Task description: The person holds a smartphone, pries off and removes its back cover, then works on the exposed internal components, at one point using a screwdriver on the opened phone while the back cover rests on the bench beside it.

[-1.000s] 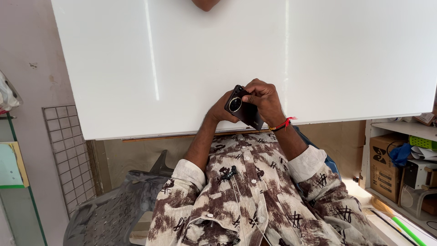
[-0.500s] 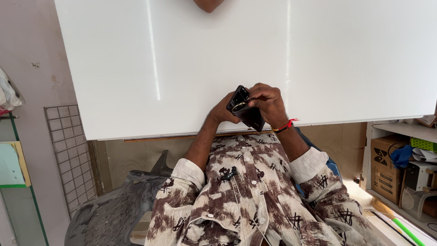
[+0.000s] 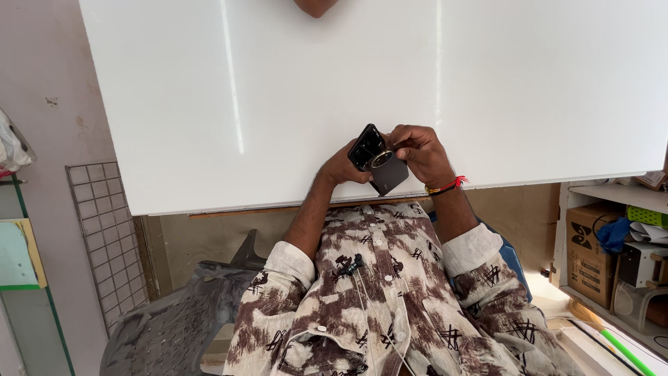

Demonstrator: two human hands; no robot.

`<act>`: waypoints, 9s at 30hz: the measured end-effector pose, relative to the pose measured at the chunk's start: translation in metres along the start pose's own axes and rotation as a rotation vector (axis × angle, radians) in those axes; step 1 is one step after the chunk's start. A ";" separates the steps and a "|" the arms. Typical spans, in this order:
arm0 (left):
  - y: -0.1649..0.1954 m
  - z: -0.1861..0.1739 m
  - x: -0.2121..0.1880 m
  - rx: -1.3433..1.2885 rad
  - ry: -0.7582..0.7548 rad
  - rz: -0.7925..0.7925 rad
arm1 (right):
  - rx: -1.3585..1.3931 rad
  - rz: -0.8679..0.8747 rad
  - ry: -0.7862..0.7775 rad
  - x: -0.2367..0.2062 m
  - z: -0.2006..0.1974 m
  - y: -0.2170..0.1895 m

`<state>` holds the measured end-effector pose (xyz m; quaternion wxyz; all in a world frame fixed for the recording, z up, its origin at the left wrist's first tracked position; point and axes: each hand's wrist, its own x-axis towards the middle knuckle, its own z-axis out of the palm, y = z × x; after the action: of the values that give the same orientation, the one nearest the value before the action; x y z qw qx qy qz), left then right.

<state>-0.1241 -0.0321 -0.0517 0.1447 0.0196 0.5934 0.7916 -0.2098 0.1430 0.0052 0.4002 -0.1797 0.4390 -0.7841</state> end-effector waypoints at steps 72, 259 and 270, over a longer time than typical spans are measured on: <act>-0.016 0.039 0.003 0.830 1.080 -0.139 | 0.236 0.109 0.525 -0.057 -0.070 0.008; 0.053 0.081 0.001 -1.041 0.566 0.245 | -1.260 -0.135 0.005 -0.079 0.036 -0.044; 0.056 0.084 -0.002 -1.051 0.477 0.243 | -1.077 -0.242 0.213 -0.076 0.047 -0.054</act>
<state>-0.1165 0.0314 0.0261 -0.0943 -0.1654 0.1311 0.9729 -0.1591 0.1930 0.0810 0.1125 -0.3275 0.7917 -0.5032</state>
